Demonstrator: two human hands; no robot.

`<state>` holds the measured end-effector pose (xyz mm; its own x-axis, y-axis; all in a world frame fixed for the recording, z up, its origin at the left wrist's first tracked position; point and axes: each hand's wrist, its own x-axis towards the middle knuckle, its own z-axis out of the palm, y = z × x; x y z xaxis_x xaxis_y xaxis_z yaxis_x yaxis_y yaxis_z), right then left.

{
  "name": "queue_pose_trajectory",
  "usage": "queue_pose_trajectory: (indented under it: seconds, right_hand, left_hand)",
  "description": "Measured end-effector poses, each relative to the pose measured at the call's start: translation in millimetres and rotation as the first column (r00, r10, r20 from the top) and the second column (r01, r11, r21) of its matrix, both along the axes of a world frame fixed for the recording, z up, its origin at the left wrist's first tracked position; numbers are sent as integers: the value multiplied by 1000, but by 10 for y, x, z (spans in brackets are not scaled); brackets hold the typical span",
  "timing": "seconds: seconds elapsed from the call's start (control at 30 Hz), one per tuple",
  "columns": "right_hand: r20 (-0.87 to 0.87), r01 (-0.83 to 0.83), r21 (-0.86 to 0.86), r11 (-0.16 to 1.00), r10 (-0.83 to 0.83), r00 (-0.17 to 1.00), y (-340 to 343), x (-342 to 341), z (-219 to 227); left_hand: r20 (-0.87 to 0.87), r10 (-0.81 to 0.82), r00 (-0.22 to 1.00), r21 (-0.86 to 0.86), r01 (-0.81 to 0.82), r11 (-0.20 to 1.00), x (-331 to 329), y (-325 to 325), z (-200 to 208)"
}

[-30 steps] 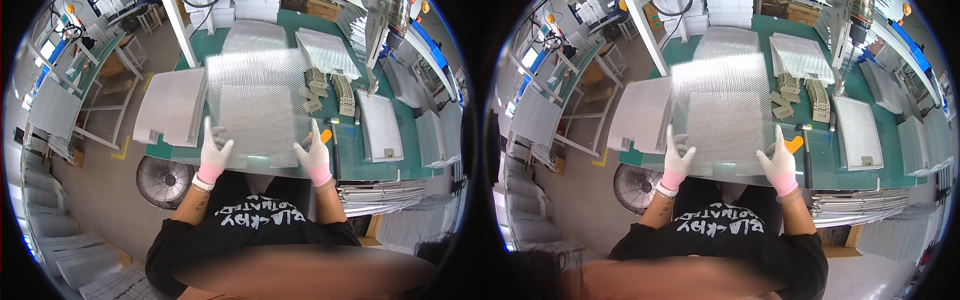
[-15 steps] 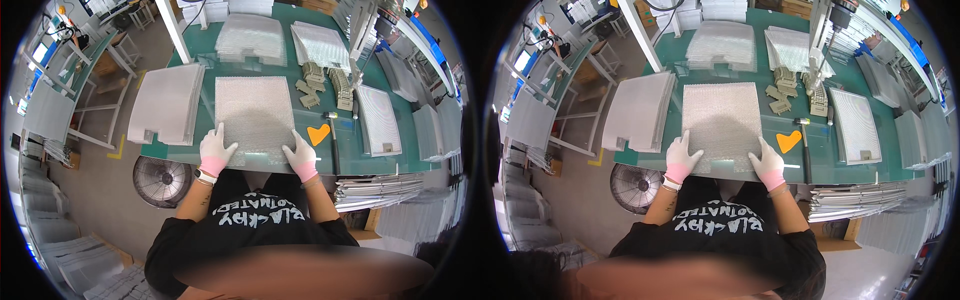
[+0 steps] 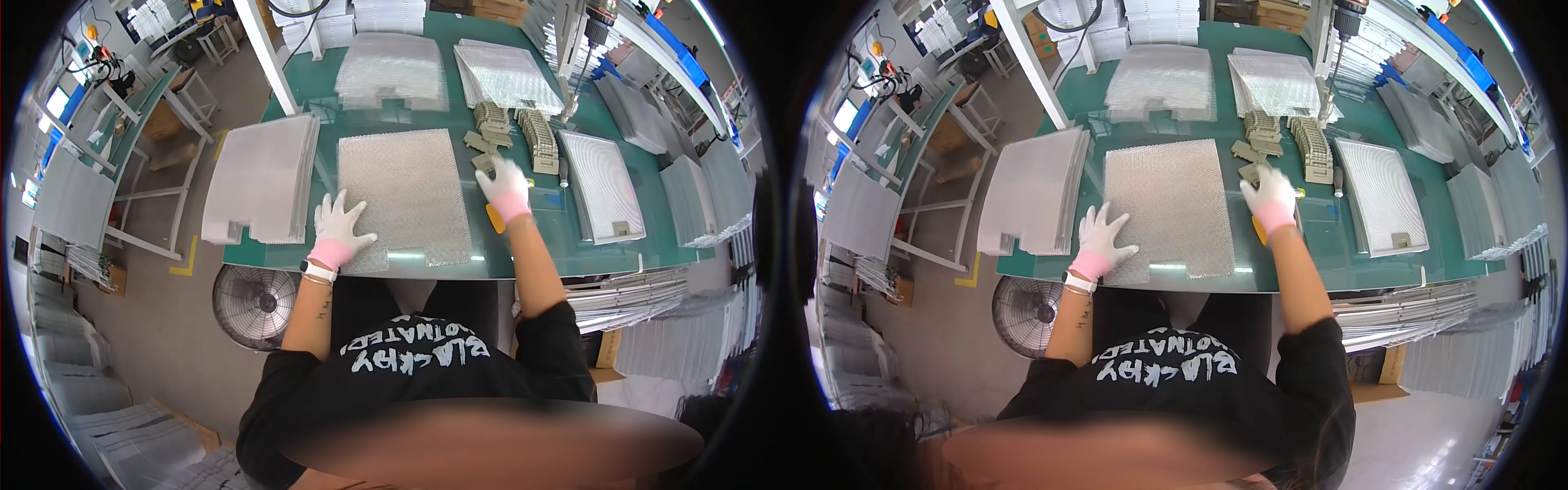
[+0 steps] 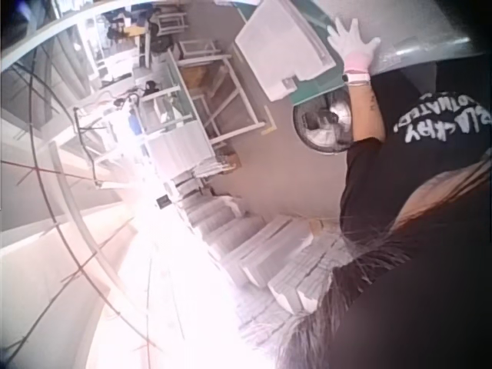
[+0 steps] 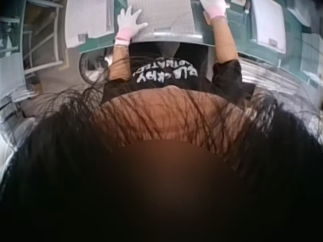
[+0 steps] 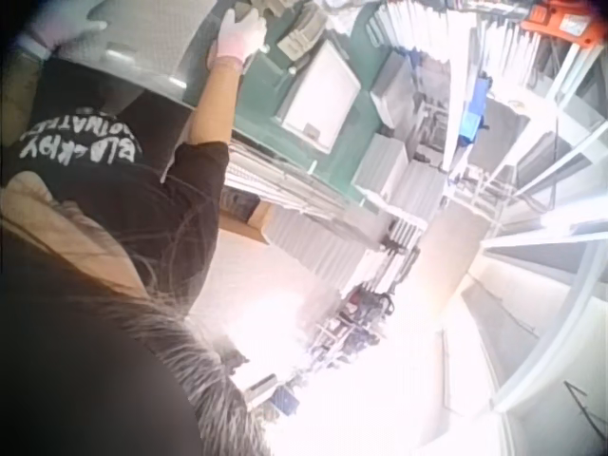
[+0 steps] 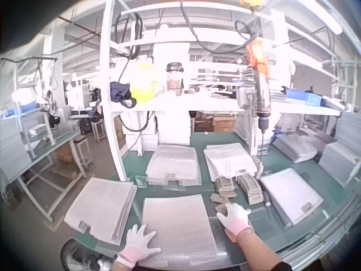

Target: Assembling metal mesh filters into frames using hand tools and an electric screwdriver.

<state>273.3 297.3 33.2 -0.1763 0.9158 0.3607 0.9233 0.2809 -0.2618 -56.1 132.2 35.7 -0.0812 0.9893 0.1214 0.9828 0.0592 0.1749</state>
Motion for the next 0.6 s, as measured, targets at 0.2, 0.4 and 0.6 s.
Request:
queue_pose_trajectory:
  seconds: [0.2, 0.4, 0.6]
  right_hand:
    - [347, 153, -130, 980, -100, 932, 372, -71, -65]
    - [314, -20, -182, 983, 77, 946, 140, 302, -61]
    - [-243, -214, -97, 972, 186, 952, -679, 173, 227]
  left_hand:
    - [18, -14, 1000, 5, 14, 1000, 235, -347, 166]
    - [507, -548, 666, 351, 421, 837, 458, -1167, -10]
    - [543, -198, 816, 454, -87, 887, -8, -949, 73]
